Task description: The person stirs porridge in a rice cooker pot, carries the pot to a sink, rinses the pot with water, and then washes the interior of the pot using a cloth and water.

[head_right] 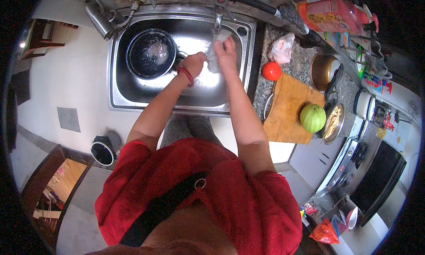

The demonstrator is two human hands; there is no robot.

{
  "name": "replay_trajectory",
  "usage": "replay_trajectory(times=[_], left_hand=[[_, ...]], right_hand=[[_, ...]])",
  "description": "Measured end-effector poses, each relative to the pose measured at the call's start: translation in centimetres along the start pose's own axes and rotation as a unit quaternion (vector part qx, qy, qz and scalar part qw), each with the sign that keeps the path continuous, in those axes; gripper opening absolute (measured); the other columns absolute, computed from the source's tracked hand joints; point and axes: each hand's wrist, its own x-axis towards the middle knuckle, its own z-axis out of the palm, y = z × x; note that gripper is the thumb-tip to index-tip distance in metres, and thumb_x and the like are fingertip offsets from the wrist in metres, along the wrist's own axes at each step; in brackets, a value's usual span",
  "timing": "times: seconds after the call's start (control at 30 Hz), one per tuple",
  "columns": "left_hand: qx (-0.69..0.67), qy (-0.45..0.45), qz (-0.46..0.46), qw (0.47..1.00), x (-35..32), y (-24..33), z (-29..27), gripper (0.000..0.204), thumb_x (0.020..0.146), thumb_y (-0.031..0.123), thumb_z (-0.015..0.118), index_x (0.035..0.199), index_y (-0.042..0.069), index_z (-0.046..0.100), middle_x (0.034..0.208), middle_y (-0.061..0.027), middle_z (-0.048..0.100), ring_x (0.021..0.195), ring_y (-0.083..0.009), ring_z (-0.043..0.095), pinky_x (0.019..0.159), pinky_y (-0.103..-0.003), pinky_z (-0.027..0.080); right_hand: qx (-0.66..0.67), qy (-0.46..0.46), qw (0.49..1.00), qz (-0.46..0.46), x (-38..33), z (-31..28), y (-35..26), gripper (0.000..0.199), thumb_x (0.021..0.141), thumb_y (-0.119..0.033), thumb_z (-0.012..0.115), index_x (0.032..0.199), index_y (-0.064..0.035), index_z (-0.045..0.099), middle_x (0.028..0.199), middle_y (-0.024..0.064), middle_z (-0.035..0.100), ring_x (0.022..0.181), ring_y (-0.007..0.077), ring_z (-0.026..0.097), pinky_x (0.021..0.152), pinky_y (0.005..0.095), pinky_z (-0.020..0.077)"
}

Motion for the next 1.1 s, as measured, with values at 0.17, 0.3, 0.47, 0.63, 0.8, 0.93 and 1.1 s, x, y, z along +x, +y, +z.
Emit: replay_trajectory(times=[0.17,0.3,0.47,0.63,0.8,0.93,1.1], left_hand=[[0.137,-0.031,-0.019,0.990,-1.3,2.9,-2.2,0.022,0.080,0.014,0.035,0.080,0.002,0.054,0.077,-0.0217,0.058,0.075,-0.0354,0.058,0.068,-0.045,0.044],[0.083,-0.029,-0.004,0.996,-1.4,1.7,-2.2,0.022,0.080,0.016,0.038,0.083,0.002,0.055,0.080,-0.0218,0.058,0.071,-0.0339,0.058,0.066,-0.043,0.045],[-0.445,-0.253,-0.212,0.832,-1.3,-1.2,-2.9,0.022,0.081,0.020,0.047,0.089,0.002,0.057,0.076,-0.0133,0.060,0.065,-0.0205,0.059,0.056,-0.030,0.046],[-0.554,-0.358,-0.192,0.726,-2.4,-3.3,-4.9,0.023,0.078,0.020,0.055,0.092,0.002,0.054,0.069,-0.0068,0.058,0.052,-0.0141,0.051,0.044,-0.024,0.040],[-0.416,-0.240,-0.195,0.855,-2.8,-2.6,-4.3,0.015,0.076,0.015,0.052,0.076,0.000,0.051,0.061,-0.0089,0.057,0.041,-0.0158,0.050,0.036,-0.027,0.037],[-0.313,-0.166,-0.220,0.909,-2.6,-1.2,-5.0,0.012,0.075,0.011,0.047,0.075,0.000,0.051,0.060,-0.0121,0.057,0.041,-0.0187,0.053,0.037,-0.031,0.041],[-0.072,-0.077,-0.095,0.990,-2.2,-1.0,-2.7,0.008,0.068,0.008,0.055,0.072,0.002,0.051,0.062,-0.0114,0.056,0.049,-0.0198,0.055,0.040,-0.033,0.041]], right_hand=[[-0.138,-0.045,0.989,-0.018,2.1,1.9,-0.1,0.035,0.077,-0.033,0.053,0.097,-0.0040,0.057,0.104,0.0211,0.050,0.100,0.0333,0.044,0.086,0.0361,0.0345],[-0.113,-0.028,0.993,0.026,2.7,2.7,0.2,0.039,0.080,-0.036,0.052,0.096,-0.0013,0.056,0.091,0.0156,0.055,0.084,0.0275,0.051,0.076,0.0338,0.0391],[0.106,-0.039,0.966,0.232,2.7,2.3,-0.6,0.039,0.081,-0.036,0.053,0.098,-0.0019,0.056,0.087,0.0045,0.056,0.072,0.0134,0.050,0.067,0.0276,0.0417],[0.239,-0.026,0.941,0.239,2.4,2.1,1.5,0.040,0.084,-0.035,0.049,0.107,-0.0021,0.050,0.094,0.0089,0.056,0.080,0.0197,0.054,0.074,0.0326,0.0435],[0.446,-0.020,0.879,0.170,3.4,-0.2,5.7,0.039,0.086,-0.027,0.043,0.115,-0.0014,0.042,0.112,0.0134,0.050,0.102,0.0257,0.048,0.090,0.0377,0.0370],[0.322,-0.097,0.932,0.139,1.0,-0.8,0.0,0.026,0.080,-0.017,0.054,0.103,-0.0028,0.052,0.114,0.0105,0.048,0.104,0.0223,0.047,0.091,0.0323,0.0355],[-0.238,-0.128,0.946,-0.178,0.4,1.9,1.7,0.020,0.067,-0.018,0.065,0.083,-0.0064,0.061,0.113,0.0191,0.046,0.101,0.0325,0.047,0.084,0.0337,0.0390]])
